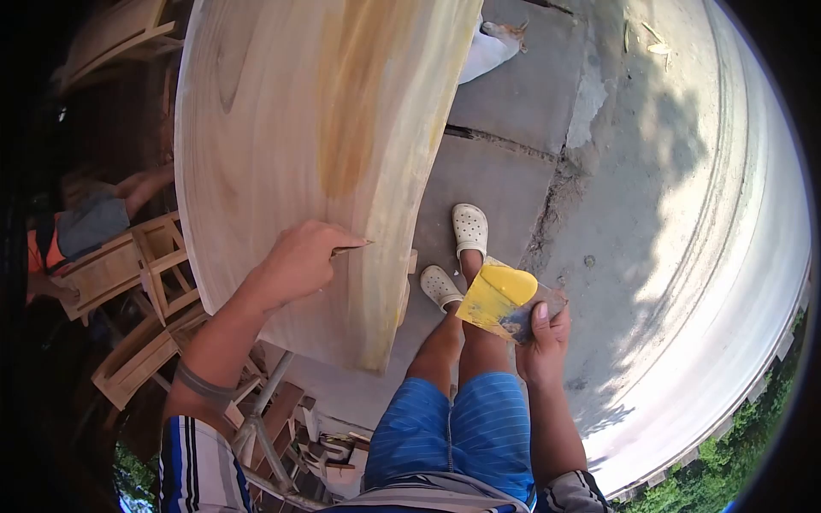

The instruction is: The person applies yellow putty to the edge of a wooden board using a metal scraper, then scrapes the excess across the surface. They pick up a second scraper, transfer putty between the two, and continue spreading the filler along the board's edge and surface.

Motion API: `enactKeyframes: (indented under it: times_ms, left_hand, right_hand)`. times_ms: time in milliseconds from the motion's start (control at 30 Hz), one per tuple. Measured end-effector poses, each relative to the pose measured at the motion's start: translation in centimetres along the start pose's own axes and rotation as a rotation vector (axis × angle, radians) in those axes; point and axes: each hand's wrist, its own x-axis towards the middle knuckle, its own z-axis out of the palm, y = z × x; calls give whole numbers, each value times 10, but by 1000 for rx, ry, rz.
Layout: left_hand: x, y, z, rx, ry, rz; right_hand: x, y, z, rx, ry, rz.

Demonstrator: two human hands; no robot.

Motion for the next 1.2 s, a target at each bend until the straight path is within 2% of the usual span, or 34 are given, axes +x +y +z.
enactKeyframes:
  times_ms: [33, 100, 167, 267, 333, 400, 467, 567, 633, 733, 767, 800, 867, 967, 1067, 1133, 1200]
  left_hand:
    - [12, 2, -25, -89, -61, -54]
    - [61, 10, -78, -109, 94, -125]
    - [119, 4, -100, 93, 355, 7]
    - [151, 1, -72, 242, 395, 96]
    - [117, -1, -14, 379, 572, 127]
    - [58, 0, 37, 328, 519, 88]
    - [-6, 4, 74, 299, 340, 96]
    - [-23, 7, 34, 120, 49, 42]
    - [37, 5, -38, 44, 308, 112]
    - [148, -18, -123, 138, 483, 110]
    - [177, -15, -150, 129, 432, -16]
    - [201, -10, -171, 249, 458, 19]
    - [238, -25, -185, 138, 267, 65]
    - [235, -29, -166, 60, 75, 120]
    - [203, -21, -128, 187, -101, 178]
    - [147, 7, -101, 174, -103, -63]
    - [107, -8, -49, 106, 58, 23]
  right_hand:
    - [0, -3, -4, -3, 8, -4]
    - [-2, -6, -13, -10, 40, -8]
    - [9, -15, -11, -32, 32, -18]
    - [18, -24, -12, -46, 28, 4]
    - [29, -25, -12, -38, 35, -2]
    - [35, -26, -13, -12, 50, 15]
    - [39, -27, -12, 11, 45, 24]
    - [45, -32, -15, 15, 21, 20]
    - [51, -32, -14, 14, 6, 7]
    - [48, -30, -15, 21, 45, -4]
    - [49, -30, -15, 6, 32, -15]
    - [47, -30, -16, -14, 22, -22]
    - [55, -28, -19, -38, 12, -34]
    - [49, -20, -18, -46, 15, -12]
    - [38, -10, -9, -57, -6, -8]
    - [29, 0, 2, -47, -30, -22]
    - [13, 10, 2, -27, -59, -22]
